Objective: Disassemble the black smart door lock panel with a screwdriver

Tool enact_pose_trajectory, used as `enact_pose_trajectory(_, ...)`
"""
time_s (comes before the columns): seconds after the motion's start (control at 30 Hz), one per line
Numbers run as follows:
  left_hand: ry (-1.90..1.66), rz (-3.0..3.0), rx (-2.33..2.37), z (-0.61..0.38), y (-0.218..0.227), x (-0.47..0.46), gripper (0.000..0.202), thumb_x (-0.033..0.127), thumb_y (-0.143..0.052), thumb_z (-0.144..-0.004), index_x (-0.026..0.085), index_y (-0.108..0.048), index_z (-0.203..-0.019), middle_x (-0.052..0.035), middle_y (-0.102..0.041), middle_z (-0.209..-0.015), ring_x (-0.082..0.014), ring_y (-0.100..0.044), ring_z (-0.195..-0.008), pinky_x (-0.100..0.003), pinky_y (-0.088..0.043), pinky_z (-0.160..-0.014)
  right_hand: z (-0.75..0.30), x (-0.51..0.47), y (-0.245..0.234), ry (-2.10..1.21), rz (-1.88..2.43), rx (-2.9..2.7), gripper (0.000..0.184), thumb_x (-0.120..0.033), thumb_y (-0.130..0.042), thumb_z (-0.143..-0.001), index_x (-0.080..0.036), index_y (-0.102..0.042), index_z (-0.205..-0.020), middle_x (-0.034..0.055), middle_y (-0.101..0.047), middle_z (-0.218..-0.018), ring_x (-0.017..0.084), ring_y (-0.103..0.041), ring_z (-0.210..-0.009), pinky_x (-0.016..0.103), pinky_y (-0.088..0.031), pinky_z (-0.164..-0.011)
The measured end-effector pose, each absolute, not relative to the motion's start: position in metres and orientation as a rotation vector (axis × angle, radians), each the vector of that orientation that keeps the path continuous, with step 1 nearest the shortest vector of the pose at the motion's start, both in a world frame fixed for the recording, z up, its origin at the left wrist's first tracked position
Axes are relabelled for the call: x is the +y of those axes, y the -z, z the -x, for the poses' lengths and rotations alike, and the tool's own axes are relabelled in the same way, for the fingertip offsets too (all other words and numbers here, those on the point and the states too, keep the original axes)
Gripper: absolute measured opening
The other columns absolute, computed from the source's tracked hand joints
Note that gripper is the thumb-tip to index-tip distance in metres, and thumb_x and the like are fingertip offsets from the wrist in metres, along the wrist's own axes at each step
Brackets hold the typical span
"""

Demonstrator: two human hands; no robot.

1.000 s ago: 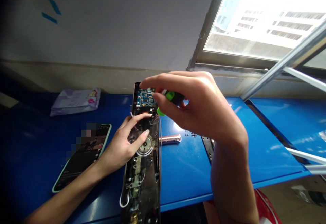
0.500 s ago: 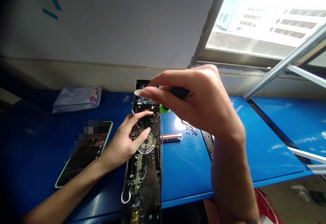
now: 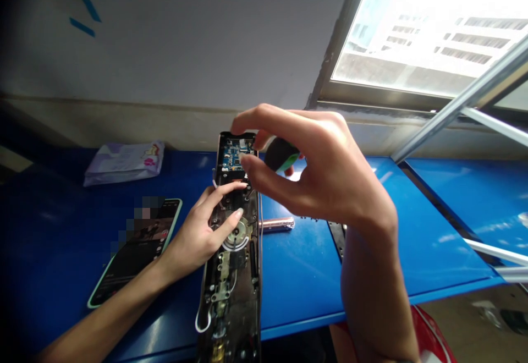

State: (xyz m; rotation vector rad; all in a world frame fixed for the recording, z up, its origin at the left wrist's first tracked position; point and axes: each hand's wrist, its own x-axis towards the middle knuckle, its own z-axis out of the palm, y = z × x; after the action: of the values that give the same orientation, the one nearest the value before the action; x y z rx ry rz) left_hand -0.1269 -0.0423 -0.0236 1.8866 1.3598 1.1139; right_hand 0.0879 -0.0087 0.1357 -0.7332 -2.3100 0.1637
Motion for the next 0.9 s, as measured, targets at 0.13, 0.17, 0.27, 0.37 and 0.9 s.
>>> enact_pose_trajectory(0.13,-1.119,-1.895,1.362,0.1268,0.023,-0.0418,0.041,0.032,-0.06,-0.097,0.031,-0.061,-0.137,-0.007,-0.063,-0.131,-0.026,-0.063,-0.123,-0.048,-0.049,-0.114,-0.0866,-0.0053,-0.1325,-0.108,0.797,-2.257,0.019,-0.044,-0.077,-0.091,-0.025,-0.077,-0.097,0.0007,-0.081,-0.09,0.018,-0.074,-0.073,0.034,-0.059,-0.065)
enact_pose_trajectory(0.17,-1.118,-1.894,1.361,0.1267,0.0228,-0.0417,0.041,0.032,-0.06,-0.097,0.031,-0.061,-0.137,-0.0072,-0.063,-0.131,-0.0263,-0.063,-0.123,-0.048,-0.049,-0.114,-0.0869,-0.005,-0.1324,-0.099,0.79,-2.265,0.018,-0.043,-0.077,-0.091,-0.025,-0.078,-0.096,0.0007,-0.081,-0.089,0.018,-0.074,-0.074,0.034,-0.06,-0.065)
enact_pose_trajectory(0.27,-1.115,-1.882,1.358,0.1266,0.0227,-0.0416,0.041,0.032,-0.06,-0.097,0.031,-0.06,-0.138,-0.0075,-0.063,-0.131,-0.0269,-0.063,-0.124,-0.05,-0.048,-0.114,-0.0883,-0.0055,-0.1335,-0.099,0.758,-2.303,0.014,-0.036,-0.074,-0.093,-0.026,-0.077,-0.103,0.0009,-0.082,-0.093,0.019,-0.077,-0.08,0.035,-0.061,-0.07)
enact_pose_trajectory(0.37,-1.114,-1.864,1.346,0.1268,0.0236,-0.0417,0.041,0.033,-0.06,-0.097,0.032,-0.06,-0.138,-0.0072,-0.062,-0.132,-0.0268,-0.062,-0.125,-0.051,-0.047,-0.116,-0.0891,-0.0079,-0.1351,-0.125,0.75,-2.33,0.03,-0.022,-0.07,-0.091,-0.028,-0.072,-0.12,0.0005,-0.081,-0.1,0.02,-0.078,-0.087,0.035,-0.063,-0.076)
enact_pose_trajectory(0.9,-1.099,-1.866,1.35,0.1267,0.0199,-0.0429,0.04,0.033,-0.059,-0.099,0.033,-0.06,-0.139,-0.0069,-0.062,-0.134,-0.0278,-0.062,-0.127,-0.055,-0.046,-0.117,-0.0865,-0.0101,-0.1336,-0.174,0.791,-2.327,0.047,-0.02,-0.07,-0.086,-0.04,-0.064,-0.128,-0.0032,-0.078,-0.117,0.025,-0.077,-0.1,0.04,-0.066,-0.086)
